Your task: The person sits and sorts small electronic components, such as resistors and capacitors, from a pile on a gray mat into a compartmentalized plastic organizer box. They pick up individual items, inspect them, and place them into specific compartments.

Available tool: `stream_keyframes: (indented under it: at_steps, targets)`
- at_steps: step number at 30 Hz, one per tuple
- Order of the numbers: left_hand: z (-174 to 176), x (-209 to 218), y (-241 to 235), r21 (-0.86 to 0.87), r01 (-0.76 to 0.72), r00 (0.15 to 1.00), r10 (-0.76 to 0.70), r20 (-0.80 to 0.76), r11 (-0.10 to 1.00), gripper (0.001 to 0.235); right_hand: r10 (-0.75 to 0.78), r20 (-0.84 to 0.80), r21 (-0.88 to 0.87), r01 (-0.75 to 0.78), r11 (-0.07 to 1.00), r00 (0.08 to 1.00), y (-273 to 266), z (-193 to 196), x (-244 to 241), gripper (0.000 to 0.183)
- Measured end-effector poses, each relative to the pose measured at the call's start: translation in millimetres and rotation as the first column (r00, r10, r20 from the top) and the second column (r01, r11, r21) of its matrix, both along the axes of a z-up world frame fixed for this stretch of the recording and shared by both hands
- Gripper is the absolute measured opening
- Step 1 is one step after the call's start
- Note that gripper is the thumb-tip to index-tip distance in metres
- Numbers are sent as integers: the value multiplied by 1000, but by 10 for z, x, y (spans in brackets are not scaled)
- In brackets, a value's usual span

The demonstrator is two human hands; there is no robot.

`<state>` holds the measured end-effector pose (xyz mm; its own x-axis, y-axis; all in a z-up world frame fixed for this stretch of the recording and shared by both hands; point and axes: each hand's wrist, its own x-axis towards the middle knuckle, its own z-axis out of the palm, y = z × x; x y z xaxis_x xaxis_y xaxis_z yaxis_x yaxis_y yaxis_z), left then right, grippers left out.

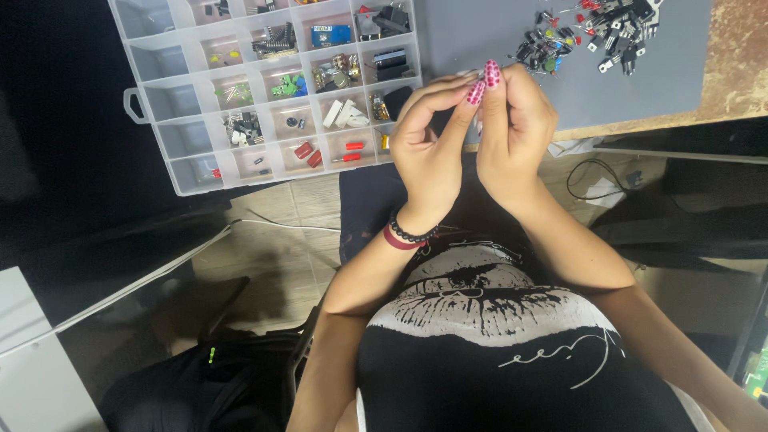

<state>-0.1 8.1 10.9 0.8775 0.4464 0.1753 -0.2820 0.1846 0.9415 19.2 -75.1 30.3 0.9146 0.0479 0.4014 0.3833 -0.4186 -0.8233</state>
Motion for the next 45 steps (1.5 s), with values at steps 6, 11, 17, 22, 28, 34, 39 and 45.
stream_keyframes:
  at_steps: [6,11,17,22,28,34,39,45]
  targets:
    - [-117,-21,-44,-554,56,998,-69,-3,831,9,44,-43,108,-39,993,998,132,19,1,32]
    - [-103,-55,104,-642,75,996,-85,16,763,8,130,-169,331,-68,941,977,255,32,-32,33]
    - [-38,-78,312,-688,138,986,-168,24,713,10,241,-170,323,-177,930,956,341,72,-44,39]
    - [74,-88,484,-572,88,988,-143,-52,815,11,272,-107,254,-238,937,956,420,19,-76,40]
    - [-74,-133,506,-548,47,996,-83,-41,835,13,306,-152,242,-265,933,940,533,42,-102,40]
    - [-99,-218,606,-568,68,992,-117,-50,820,36,339,-310,395,-204,896,888,628,-35,-80,46]
    - [-123,-305,649,-456,87,995,-102,-10,886,24,326,-374,369,-183,911,868,674,-95,-114,40]
    - [-26,-263,827,-470,15,999,-30,-23,882,14,382,-185,193,-347,918,905,549,-145,-66,32]
